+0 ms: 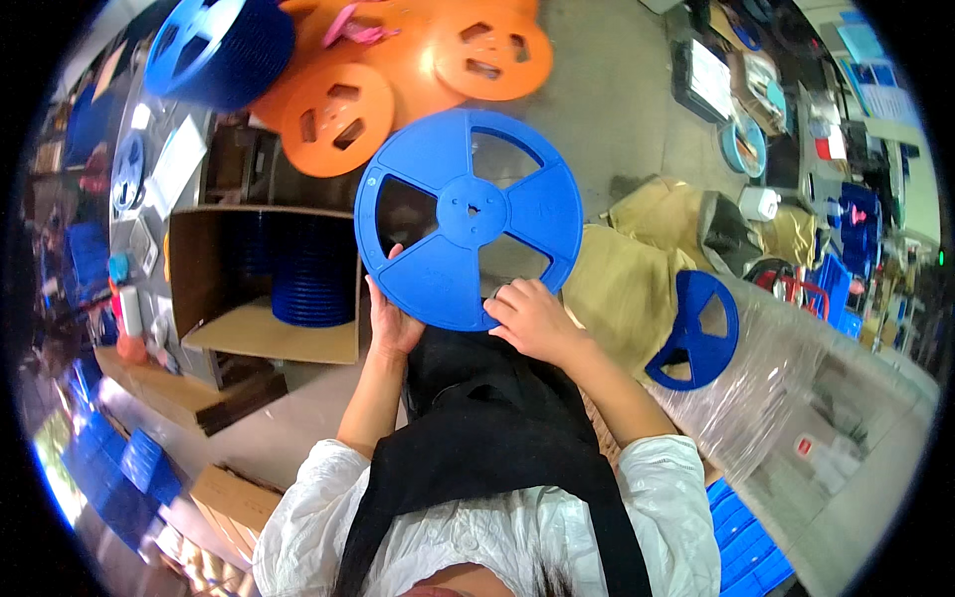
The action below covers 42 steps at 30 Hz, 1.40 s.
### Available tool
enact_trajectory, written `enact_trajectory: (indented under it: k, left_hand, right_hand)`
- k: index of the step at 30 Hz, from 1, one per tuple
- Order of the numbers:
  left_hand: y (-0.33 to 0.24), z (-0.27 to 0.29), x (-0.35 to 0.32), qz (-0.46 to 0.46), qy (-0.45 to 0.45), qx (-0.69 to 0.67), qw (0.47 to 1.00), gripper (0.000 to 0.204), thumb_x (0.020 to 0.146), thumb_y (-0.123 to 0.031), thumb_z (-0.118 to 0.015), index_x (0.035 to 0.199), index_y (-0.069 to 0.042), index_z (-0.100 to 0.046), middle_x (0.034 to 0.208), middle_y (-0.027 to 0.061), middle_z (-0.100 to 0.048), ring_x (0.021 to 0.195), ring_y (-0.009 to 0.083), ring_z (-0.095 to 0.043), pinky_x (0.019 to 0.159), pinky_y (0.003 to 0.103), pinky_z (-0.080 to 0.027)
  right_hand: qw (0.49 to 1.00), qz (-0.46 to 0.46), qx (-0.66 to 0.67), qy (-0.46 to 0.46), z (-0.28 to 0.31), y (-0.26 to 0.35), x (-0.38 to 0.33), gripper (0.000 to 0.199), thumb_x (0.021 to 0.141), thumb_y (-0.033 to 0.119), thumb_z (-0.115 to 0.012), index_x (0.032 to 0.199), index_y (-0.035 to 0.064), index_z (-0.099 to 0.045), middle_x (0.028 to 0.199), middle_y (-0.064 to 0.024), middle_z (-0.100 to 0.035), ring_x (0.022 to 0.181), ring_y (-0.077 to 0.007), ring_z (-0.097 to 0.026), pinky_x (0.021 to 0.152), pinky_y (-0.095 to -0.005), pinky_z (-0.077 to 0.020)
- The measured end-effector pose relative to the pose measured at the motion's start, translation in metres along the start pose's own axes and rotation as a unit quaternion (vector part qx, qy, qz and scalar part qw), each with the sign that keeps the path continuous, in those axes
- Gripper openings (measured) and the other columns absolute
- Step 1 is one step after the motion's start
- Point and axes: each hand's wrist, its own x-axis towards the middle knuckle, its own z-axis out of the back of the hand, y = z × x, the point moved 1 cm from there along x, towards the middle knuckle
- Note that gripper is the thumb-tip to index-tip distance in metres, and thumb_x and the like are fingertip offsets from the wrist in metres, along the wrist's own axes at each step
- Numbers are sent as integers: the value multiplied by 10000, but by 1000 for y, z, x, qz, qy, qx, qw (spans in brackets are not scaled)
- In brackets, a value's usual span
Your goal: The person picks up blue plastic spools from a table and stacks them into a cardboard box. They handle the spools one at a time or in small groups, placing them vertically into the box until it is filled.
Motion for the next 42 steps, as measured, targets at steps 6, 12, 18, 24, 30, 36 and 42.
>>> enact_trajectory:
  k: [6, 12, 18, 24, 30, 36, 42]
  left_hand:
    - [85, -65, -11, -33, 34, 267, 962, 498, 1010, -435, -390, 1341, -65, -432, 1156, 49, -583, 936, 152, -595, 797, 313, -514]
    - [108, -114, -19, -124, 88, 520, 840, 358, 1014, -182, -393, 1304, 10, -476, 1080, 42, -591, 945, 97, -532, 864, 248, -429]
    - [142, -145, -11, 48, 63, 420, 904, 685, 834, 62, -471, 1452, -115, -234, 1248, 93, -469, 1069, 199, -517, 957, 331, -418]
    - [90, -135, -3, 113, 164, 442, 875, 705, 828, 97, -493, 1475, -60, -263, 1296, 98, -503, 1165, 189, -508, 1021, 335, -383]
    - [35, -157, 1, 169, 196, 425, 867, 705, 794, 76, -562, 1446, -34, -319, 1278, 102, -527, 1183, 207, -508, 1043, 360, -371]
    - [12, -157, 8, 222, 195, 428, 854, 737, 783, 44, -627, 1447, -43, -321, 1267, 91, -545, 1190, 221, -510, 1056, 383, -362]
    - [48, -133, 9, 101, 155, 443, 877, 643, 847, 73, -574, 1433, -18, -326, 1241, 76, -552, 1115, 164, -537, 1000, 302, -406]
  right_hand:
    - [979, -113, 57, -162, 21, -5, -70, 780, 790, 232, -716, 1435, 83, -306, 1506, -240, -239, 1301, -418, -392, 1074, -469, -337]
    - [941, -184, 142, -245, 12, -10, -100, 737, 823, 246, -678, 1445, 78, -319, 1448, -239, -361, 1273, -404, -434, 997, -437, -421]
    - [839, -369, 319, -241, -5, -9, -90, 568, 908, 177, -565, 1426, 55, -369, 1343, -271, -473, 1178, -408, -520, 938, -388, -451]
    - [655, -387, 575, -301, 12, -13, -116, 439, 968, 386, -524, 1179, 6, -586, 899, -51, -579, 652, -114, -581, 540, -246, -478]
    - [571, -337, 704, -256, 57, -7, -118, 484, 942, 426, -557, 1064, -42, -564, 927, -116, -630, 634, -169, -614, 505, -281, -500]
    - [507, -320, 769, -221, 68, -12, -115, 439, 957, 376, -544, 1106, -37, -551, 940, -123, -639, 668, -184, -622, 488, -300, -518]
    - [799, -298, 514, -95, 68, -10, -89, 442, 938, 289, -577, 1264, -8, -539, 1219, -141, -581, 1074, -209, -568, 951, -289, -425]
